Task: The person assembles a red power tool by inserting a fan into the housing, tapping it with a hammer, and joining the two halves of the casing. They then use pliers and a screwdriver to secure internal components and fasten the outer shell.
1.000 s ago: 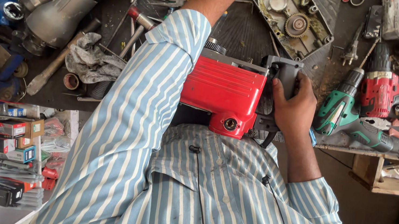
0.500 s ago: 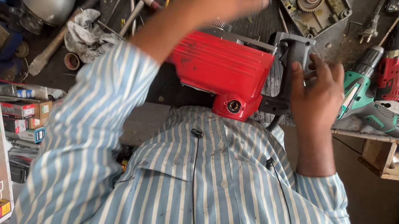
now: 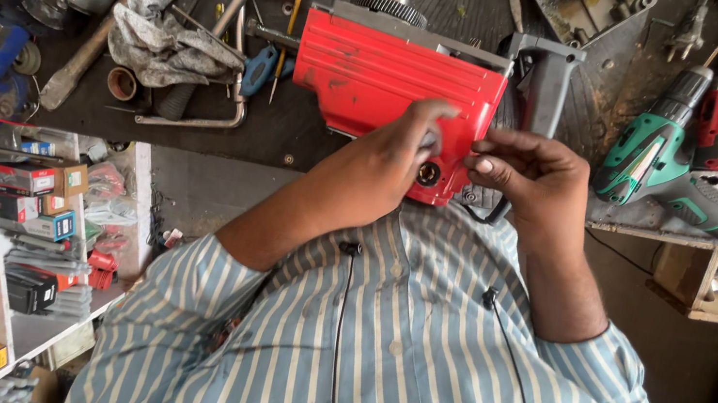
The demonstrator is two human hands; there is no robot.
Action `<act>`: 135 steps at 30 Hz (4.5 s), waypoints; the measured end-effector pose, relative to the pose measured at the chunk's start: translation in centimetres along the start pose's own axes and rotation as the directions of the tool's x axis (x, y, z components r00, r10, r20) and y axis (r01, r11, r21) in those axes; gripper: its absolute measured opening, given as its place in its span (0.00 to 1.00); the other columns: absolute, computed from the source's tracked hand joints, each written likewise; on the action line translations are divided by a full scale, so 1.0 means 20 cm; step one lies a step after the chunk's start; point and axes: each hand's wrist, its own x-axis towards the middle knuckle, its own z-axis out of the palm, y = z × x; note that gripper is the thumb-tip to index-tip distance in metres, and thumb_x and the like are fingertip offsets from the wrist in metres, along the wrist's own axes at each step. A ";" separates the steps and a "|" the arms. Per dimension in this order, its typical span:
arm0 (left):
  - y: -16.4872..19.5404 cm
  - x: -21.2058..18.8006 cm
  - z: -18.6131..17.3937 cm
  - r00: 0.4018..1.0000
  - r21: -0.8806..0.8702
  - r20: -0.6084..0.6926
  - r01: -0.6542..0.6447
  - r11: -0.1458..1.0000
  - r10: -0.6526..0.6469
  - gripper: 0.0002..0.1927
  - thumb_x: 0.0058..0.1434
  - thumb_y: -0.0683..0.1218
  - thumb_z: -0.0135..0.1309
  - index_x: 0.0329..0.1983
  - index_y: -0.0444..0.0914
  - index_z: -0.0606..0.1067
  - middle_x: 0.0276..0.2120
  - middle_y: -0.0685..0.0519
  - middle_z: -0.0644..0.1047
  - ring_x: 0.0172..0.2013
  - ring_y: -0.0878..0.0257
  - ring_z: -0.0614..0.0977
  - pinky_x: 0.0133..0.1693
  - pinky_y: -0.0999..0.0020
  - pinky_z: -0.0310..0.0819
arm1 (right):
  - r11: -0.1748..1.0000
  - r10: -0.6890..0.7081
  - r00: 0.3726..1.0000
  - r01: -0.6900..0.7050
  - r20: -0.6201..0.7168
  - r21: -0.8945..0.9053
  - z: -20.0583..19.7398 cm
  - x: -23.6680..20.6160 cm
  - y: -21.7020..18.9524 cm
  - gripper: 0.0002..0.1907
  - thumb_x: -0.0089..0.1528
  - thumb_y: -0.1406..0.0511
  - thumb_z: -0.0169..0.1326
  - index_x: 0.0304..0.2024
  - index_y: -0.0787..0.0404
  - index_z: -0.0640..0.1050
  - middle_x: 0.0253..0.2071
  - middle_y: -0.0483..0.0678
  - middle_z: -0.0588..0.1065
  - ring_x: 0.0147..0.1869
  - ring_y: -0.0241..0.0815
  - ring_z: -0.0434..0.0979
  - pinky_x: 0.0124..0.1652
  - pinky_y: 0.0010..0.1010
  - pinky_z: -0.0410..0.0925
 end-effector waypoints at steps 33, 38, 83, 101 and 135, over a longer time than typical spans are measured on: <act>0.08 -0.04 0.05 0.984 0.517 0.176 -0.107 0.849 0.017 0.29 0.61 0.38 0.59 0.64 0.34 0.64 0.43 0.44 0.78 0.43 0.48 0.83 0.39 0.55 0.80 | 0.999 -0.047 0.999 0.046 0.027 0.025 -0.11 -0.09 0.12 0.15 0.63 0.80 0.58 0.53 0.71 0.76 0.53 0.56 0.77 0.58 0.42 0.81 0.59 0.31 0.77; 0.08 -0.06 0.06 0.984 0.520 0.168 -0.142 0.842 0.063 0.31 0.62 0.38 0.57 0.68 0.34 0.62 0.44 0.43 0.78 0.43 0.48 0.83 0.41 0.56 0.80 | 0.992 -0.119 0.992 0.117 0.032 0.048 -0.14 -0.10 0.14 0.14 0.63 0.81 0.59 0.51 0.72 0.76 0.54 0.55 0.76 0.59 0.41 0.80 0.60 0.33 0.77; -0.07 -0.14 -0.04 0.893 0.545 0.224 -0.446 0.710 0.390 0.10 0.64 0.40 0.60 0.48 0.35 0.79 0.45 0.53 0.77 0.42 0.62 0.82 0.38 0.70 0.82 | 0.792 -0.363 0.926 0.364 0.101 -0.490 0.04 -0.19 0.09 0.11 0.62 0.78 0.65 0.47 0.68 0.82 0.54 0.53 0.77 0.55 0.37 0.81 0.51 0.25 0.77; -0.08 -0.05 0.04 0.996 0.443 -0.060 -0.034 0.896 0.068 0.06 0.53 0.43 0.61 0.32 0.38 0.76 0.33 0.50 0.78 0.32 0.51 0.84 0.32 0.55 0.78 | 0.777 -0.462 0.886 0.426 0.040 -0.464 0.03 -0.21 0.11 0.09 0.66 0.78 0.66 0.48 0.68 0.81 0.54 0.52 0.78 0.57 0.36 0.80 0.54 0.24 0.76; 0.04 -0.26 0.24 0.913 0.588 -0.330 0.002 0.809 0.238 0.11 0.63 0.41 0.64 0.48 0.35 0.80 0.47 0.51 0.80 0.46 0.57 0.84 0.45 0.65 0.83 | 0.285 -0.309 0.493 0.864 0.813 -0.416 -0.01 0.22 -0.12 0.13 0.56 0.66 0.70 0.42 0.58 0.81 0.55 0.46 0.78 0.70 0.50 0.74 0.74 0.57 0.58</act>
